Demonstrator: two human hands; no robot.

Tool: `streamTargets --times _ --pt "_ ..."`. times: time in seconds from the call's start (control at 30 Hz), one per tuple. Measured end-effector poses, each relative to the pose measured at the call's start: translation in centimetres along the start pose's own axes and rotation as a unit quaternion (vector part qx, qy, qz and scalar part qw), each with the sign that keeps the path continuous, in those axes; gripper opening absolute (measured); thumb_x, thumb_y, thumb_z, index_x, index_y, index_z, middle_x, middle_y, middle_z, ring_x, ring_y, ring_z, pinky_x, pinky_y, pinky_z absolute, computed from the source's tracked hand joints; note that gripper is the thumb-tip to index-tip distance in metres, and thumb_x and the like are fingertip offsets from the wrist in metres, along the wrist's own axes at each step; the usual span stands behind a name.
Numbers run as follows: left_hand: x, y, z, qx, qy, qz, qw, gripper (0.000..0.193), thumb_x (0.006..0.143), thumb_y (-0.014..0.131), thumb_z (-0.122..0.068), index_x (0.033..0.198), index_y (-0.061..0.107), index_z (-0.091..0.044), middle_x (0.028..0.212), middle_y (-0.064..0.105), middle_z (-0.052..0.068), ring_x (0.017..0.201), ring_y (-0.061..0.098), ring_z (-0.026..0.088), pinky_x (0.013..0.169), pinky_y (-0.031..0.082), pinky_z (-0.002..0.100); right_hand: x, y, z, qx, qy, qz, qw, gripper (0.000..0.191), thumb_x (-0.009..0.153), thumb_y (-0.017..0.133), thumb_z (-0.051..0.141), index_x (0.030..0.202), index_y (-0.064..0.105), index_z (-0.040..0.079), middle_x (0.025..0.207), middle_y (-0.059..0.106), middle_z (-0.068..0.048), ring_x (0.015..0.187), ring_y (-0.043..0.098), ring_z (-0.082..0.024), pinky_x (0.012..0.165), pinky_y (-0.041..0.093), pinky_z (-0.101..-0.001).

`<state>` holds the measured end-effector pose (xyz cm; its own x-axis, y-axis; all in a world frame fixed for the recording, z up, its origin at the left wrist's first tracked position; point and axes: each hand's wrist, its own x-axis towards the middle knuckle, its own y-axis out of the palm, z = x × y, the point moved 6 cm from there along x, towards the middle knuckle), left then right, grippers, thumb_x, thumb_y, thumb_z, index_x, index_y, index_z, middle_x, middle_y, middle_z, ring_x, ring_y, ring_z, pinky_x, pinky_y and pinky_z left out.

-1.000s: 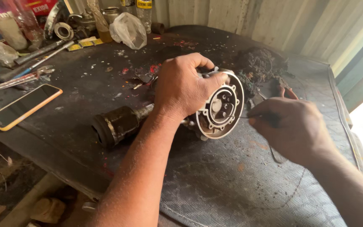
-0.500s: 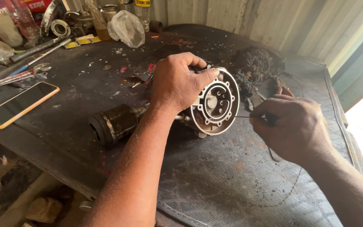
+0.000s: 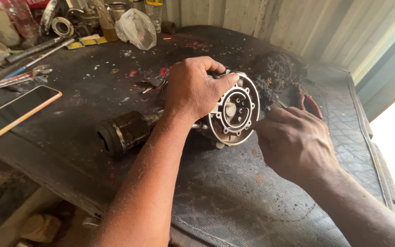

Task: The person cleans the surface of a mechanical part using a small metal tool to scrape and remove residue. The person holds the part with one hand and uses the tool with the other to work along the edges and grooves.

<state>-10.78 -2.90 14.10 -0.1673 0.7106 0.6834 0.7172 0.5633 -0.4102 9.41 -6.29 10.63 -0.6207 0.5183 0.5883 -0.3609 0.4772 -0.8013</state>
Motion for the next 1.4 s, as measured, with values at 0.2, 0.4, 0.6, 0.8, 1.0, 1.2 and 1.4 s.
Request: streamTargets --times 0.2,0.4,0.6,0.8,1.0,1.2,1.4 --pt "-0.2 -0.2 -0.4 -0.019 0.038 -0.016 0.999 0.035 0.075 0.083 -0.041 0.087 0.081 -0.008 0.074 0.078 0.008 0.066 0.077 0.018 0.063 0.06 0.032 0.5 0.3 -1.5 0.096 0.092 0.033 0.991 0.008 0.083 0.076 0.019 0.087 0.083 0.019 0.078 0.075 0.0 0.082 0.072 -0.022 0.121 0.024 -0.0565" --pt "-0.1 -0.2 -0.2 -0.02 0.04 -0.017 0.999 0.035 0.075 0.082 -0.042 0.087 0.081 -0.009 0.075 0.077 0.009 0.067 0.077 0.019 0.062 0.06 0.033 0.4 -0.4 -0.6 0.081 0.064 0.014 0.995 0.008 0.084 0.073 0.017 0.088 0.08 0.018 0.082 0.072 -0.001 0.085 0.071 -0.022 0.12 0.035 -0.0512" --pt "-0.3 -0.1 -0.6 -0.02 0.055 -0.014 0.998 0.035 0.077 0.082 -0.043 0.087 0.081 -0.009 0.076 0.078 0.008 0.067 0.077 0.018 0.062 0.059 0.032 0.2 -0.2 0.7 -0.02 0.06 0.068 0.996 0.014 0.085 0.069 0.013 0.087 0.081 0.022 0.081 0.073 -0.002 0.088 0.072 -0.023 0.117 0.04 -0.0489" --pt "-0.5 -0.1 -1.1 -0.045 0.068 0.006 0.997 0.035 0.077 0.081 -0.043 0.088 0.081 -0.01 0.076 0.078 0.008 0.067 0.078 0.016 0.062 0.06 0.031 0.4 1.8 -3.1 0.119 0.204 0.179 0.955 0.016 0.089 0.075 0.03 0.102 0.084 0.027 0.079 0.081 -0.004 0.105 0.072 -0.02 0.135 0.008 -0.0451" --pt "-0.5 0.3 -1.3 -0.049 0.06 0.033 0.996 0.035 0.078 0.08 -0.044 0.09 0.081 -0.01 0.076 0.079 0.007 0.067 0.078 0.014 0.06 0.061 0.03 -0.2 1.5 -3.7 0.116 0.228 0.236 0.937 0.017 0.086 0.077 0.034 0.099 0.085 0.027 0.083 0.082 -0.004 0.118 0.067 -0.021 0.132 0.01 -0.0411" --pt "-0.7 0.6 -2.0 -0.058 0.088 0.032 0.994 0.032 0.079 0.081 -0.04 0.088 0.081 -0.009 0.076 0.079 0.008 0.067 0.078 0.016 0.063 0.061 0.03 0.3 -0.4 -2.6 0.075 0.241 0.283 0.925 0.017 0.086 0.077 0.035 0.098 0.086 0.028 0.085 0.082 -0.004 0.106 0.073 -0.017 0.133 0.017 -0.0338" --pt "-0.9 0.6 -2.3 -0.024 0.088 0.014 0.996 0.029 0.079 0.082 -0.038 0.086 0.081 -0.009 0.077 0.078 0.009 0.068 0.078 0.018 0.064 0.06 0.031 -0.8 -1.4 -2.9 0.031 0.262 0.29 0.92 0.017 0.084 0.079 0.039 0.096 0.086 0.029 0.091 0.083 -0.001 0.099 0.077 -0.015 0.126 0.036 -0.0296"
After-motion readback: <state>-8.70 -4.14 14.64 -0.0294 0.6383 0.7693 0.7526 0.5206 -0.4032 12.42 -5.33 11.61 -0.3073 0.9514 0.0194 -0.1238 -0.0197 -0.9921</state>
